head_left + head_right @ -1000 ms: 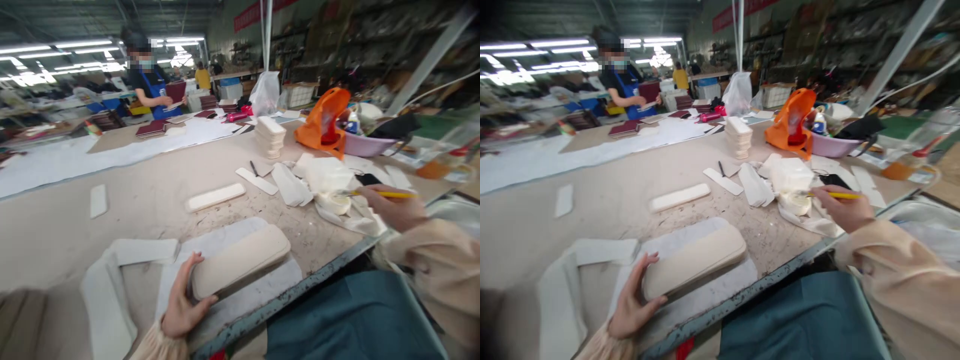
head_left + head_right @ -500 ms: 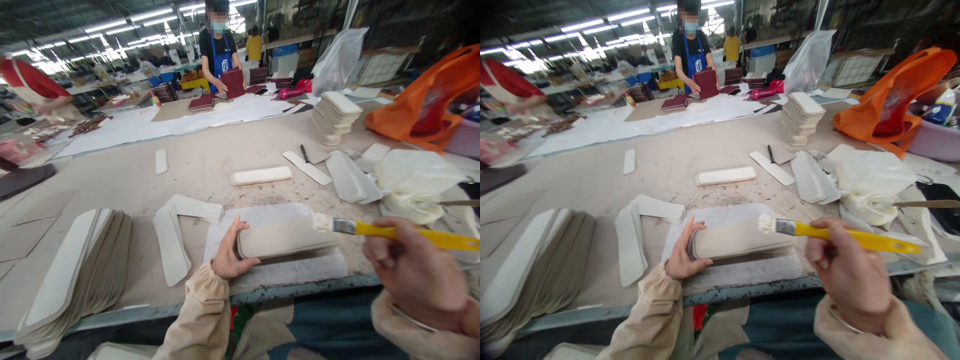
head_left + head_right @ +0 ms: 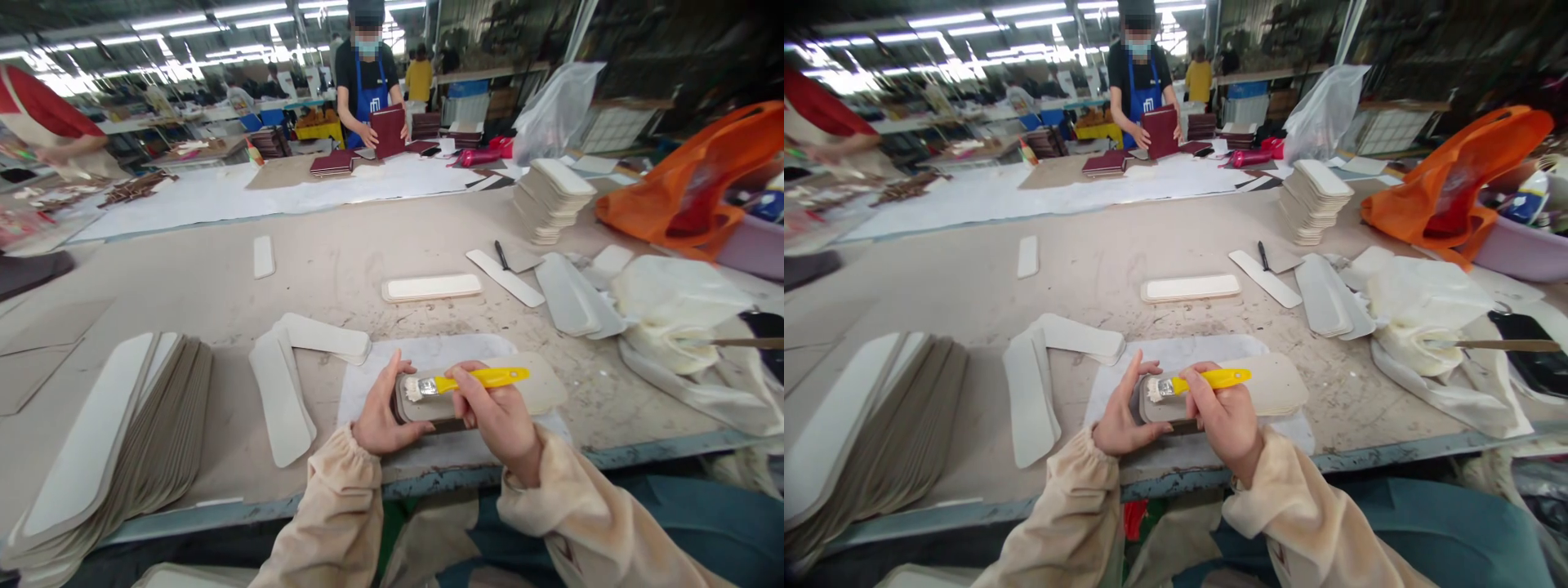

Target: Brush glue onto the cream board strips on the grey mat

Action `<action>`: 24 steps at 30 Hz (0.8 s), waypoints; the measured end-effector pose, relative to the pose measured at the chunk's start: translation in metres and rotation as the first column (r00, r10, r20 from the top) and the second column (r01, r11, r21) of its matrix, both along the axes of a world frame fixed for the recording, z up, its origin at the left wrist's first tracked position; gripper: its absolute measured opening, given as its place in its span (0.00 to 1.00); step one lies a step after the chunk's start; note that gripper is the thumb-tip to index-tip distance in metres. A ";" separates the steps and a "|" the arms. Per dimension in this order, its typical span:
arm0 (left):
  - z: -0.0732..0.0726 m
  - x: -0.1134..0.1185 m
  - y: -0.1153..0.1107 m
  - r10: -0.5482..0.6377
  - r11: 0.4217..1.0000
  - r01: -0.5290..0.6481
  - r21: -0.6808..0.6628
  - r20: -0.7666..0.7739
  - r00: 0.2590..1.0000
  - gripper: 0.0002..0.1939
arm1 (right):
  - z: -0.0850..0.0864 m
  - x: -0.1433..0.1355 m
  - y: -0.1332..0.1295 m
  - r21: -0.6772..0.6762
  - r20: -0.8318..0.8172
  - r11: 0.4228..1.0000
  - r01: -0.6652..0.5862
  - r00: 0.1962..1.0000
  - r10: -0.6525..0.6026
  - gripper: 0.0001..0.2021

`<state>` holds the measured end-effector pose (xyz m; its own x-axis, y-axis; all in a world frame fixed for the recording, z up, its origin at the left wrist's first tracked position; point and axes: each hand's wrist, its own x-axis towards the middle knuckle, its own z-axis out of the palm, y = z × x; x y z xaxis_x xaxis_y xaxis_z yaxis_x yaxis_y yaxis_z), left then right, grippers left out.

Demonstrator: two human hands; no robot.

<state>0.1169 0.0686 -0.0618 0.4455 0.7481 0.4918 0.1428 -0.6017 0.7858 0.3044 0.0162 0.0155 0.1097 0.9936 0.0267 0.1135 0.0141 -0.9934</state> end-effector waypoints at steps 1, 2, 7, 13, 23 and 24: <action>0.000 0.000 0.000 0.005 1.000 -0.005 -0.003 -0.006 1.000 0.59 | -0.001 0.000 0.000 -0.001 0.018 1.000 0.003 1.000 -0.003 0.21; 0.000 0.000 0.000 0.008 1.000 -0.008 -0.005 -0.009 1.000 0.59 | -0.001 0.001 0.001 0.001 0.037 1.000 0.010 0.999 -0.010 0.21; 0.001 -0.001 0.000 -0.005 1.000 0.005 0.002 -0.008 1.000 0.57 | 0.003 0.012 0.000 -0.002 0.096 0.997 0.083 0.992 -0.083 0.22; 0.002 -0.001 0.000 -0.005 1.000 0.005 0.008 -0.004 1.000 0.56 | 0.003 0.045 -0.002 0.004 0.107 0.977 0.214 0.971 -0.214 0.23; 0.002 -0.002 0.001 0.007 1.000 -0.006 0.020 -0.031 0.999 0.55 | -0.001 0.119 -0.014 0.104 0.254 0.895 0.434 0.858 -0.446 0.20; 0.002 -0.002 0.001 0.006 1.000 -0.005 0.021 -0.032 0.999 0.55 | -0.002 0.127 -0.015 0.120 0.266 0.885 0.450 0.844 -0.465 0.20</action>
